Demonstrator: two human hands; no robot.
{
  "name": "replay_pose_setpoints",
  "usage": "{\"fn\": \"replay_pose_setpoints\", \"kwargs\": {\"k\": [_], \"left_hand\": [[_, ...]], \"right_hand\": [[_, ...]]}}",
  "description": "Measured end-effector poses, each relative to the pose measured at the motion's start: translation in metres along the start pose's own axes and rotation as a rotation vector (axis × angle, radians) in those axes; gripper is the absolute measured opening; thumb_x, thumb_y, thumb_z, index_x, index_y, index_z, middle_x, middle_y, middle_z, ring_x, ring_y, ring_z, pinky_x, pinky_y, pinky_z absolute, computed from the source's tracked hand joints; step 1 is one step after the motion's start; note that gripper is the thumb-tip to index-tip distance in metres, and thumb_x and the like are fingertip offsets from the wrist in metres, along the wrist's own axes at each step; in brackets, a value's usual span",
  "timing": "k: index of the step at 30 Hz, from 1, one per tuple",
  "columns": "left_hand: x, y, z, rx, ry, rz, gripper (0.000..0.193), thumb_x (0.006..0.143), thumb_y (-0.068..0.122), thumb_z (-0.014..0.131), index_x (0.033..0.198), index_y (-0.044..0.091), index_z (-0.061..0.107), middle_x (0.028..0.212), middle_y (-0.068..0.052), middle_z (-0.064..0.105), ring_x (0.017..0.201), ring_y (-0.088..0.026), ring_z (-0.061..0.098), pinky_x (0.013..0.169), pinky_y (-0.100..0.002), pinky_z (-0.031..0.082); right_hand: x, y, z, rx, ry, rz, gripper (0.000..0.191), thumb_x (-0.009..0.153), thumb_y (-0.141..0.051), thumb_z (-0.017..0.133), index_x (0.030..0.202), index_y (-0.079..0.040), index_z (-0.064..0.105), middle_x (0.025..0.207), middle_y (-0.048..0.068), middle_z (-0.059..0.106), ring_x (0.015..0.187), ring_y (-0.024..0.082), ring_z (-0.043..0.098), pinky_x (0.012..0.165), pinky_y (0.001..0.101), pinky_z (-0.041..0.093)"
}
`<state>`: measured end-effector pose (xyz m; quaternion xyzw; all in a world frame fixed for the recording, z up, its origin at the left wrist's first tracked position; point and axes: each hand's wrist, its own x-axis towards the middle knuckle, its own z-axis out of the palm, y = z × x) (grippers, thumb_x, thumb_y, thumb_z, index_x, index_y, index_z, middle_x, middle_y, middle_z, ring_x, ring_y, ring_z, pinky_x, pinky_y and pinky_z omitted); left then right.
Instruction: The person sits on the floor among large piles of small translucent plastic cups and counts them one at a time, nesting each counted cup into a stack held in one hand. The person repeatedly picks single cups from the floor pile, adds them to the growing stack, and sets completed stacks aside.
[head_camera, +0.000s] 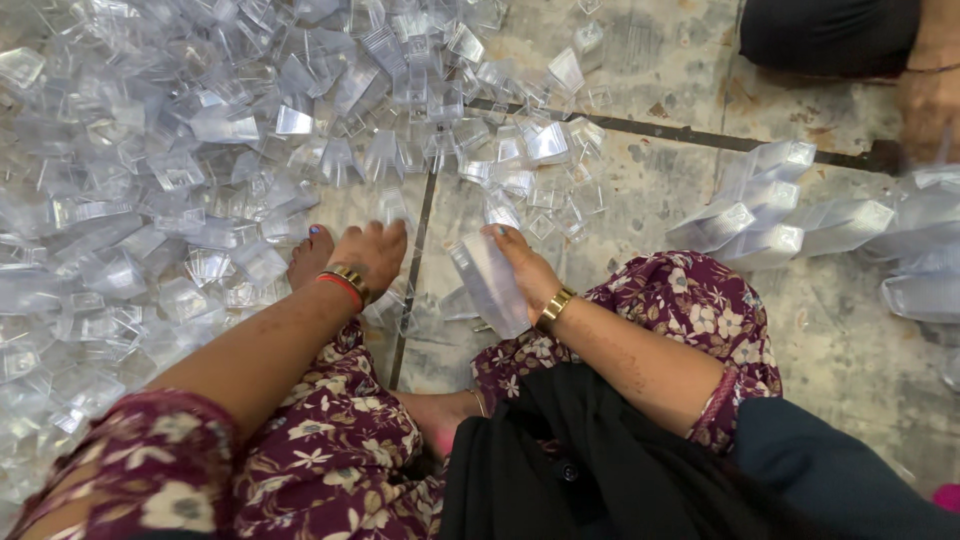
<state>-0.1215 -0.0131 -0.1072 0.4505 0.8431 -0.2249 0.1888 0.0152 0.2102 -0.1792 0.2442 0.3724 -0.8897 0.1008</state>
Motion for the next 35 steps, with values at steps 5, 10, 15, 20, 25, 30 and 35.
{"fn": "replay_pose_setpoints", "kwargs": {"k": [5,10,15,20,25,30,35], "left_hand": [[0.013,0.000,-0.016,-1.001,0.371,-0.406,0.038,0.091,0.041,0.075,0.115,0.011,0.071,0.119,-0.005,0.066,0.110,-0.023,0.065,0.096,-0.041,0.055],[0.019,0.006,0.009,-1.631,0.022,0.110,0.041,0.088,0.041,0.072,0.117,0.012,0.077,0.118,-0.003,0.072,0.109,-0.014,0.069,0.091,-0.035,0.058],[0.011,0.031,0.018,-1.385,-0.229,0.159,0.057,0.096,0.055,0.061,0.142,0.022,0.066,0.120,-0.014,0.074,0.099,-0.023,0.068,0.092,-0.039,0.055],[0.005,0.034,0.007,-1.924,-0.243,-0.014,0.060,0.090,0.057,0.060,0.140,0.023,0.058,0.145,0.001,0.059,0.126,-0.018,0.059,0.101,-0.046,0.049],[0.008,0.013,0.008,-1.638,0.045,-0.274,0.061,0.094,0.058,0.052,0.138,0.017,0.057,0.137,-0.009,0.064,0.119,-0.025,0.066,0.098,-0.044,0.052],[0.000,-0.006,0.034,-1.143,0.029,-0.347,0.072,0.097,0.067,0.044,0.133,0.008,0.065,0.129,-0.018,0.069,0.123,-0.031,0.064,0.106,-0.041,0.047],[-0.002,-0.020,0.045,-0.888,-0.031,-0.233,0.076,0.093,0.070,0.045,0.140,0.012,0.060,0.140,-0.022,0.061,0.134,-0.036,0.055,0.115,-0.046,0.039]], "right_hand": [[0.002,0.004,-0.008,-0.583,-0.019,-0.197,0.045,0.102,-0.048,0.056,0.133,-0.015,0.059,0.126,0.005,0.064,0.117,0.015,0.055,0.102,0.0314,0.043],[-0.007,0.000,-0.003,-0.693,-0.074,-0.153,0.046,0.103,-0.048,0.052,0.137,-0.018,0.057,0.126,0.004,0.064,0.118,0.016,0.057,0.100,0.0317,0.046],[-0.019,0.003,-0.003,-0.662,-0.266,-0.196,0.047,0.105,-0.042,0.051,0.147,-0.022,0.048,0.129,0.007,0.063,0.117,0.015,0.058,0.100,0.0317,0.048],[-0.014,-0.001,-0.005,-0.261,-0.247,0.006,0.048,0.103,-0.048,0.053,0.143,-0.022,0.055,0.122,0.010,0.065,0.100,0.022,0.065,0.083,0.0405,0.056],[-0.008,-0.014,0.003,0.181,-0.228,0.102,0.053,0.100,-0.055,0.054,0.140,-0.022,0.053,0.130,0.005,0.064,0.108,0.022,0.068,0.089,0.0442,0.059],[-0.014,-0.028,-0.006,0.218,-0.258,0.199,0.056,0.089,-0.062,0.061,0.136,-0.031,0.054,0.118,0.010,0.067,0.092,0.030,0.068,0.077,0.0476,0.060],[-0.013,-0.067,-0.038,-0.529,-0.123,-0.267,0.071,0.101,-0.051,0.067,0.160,-0.017,0.046,0.146,0.011,0.060,0.126,0.031,0.059,0.106,0.0517,0.050]]}}
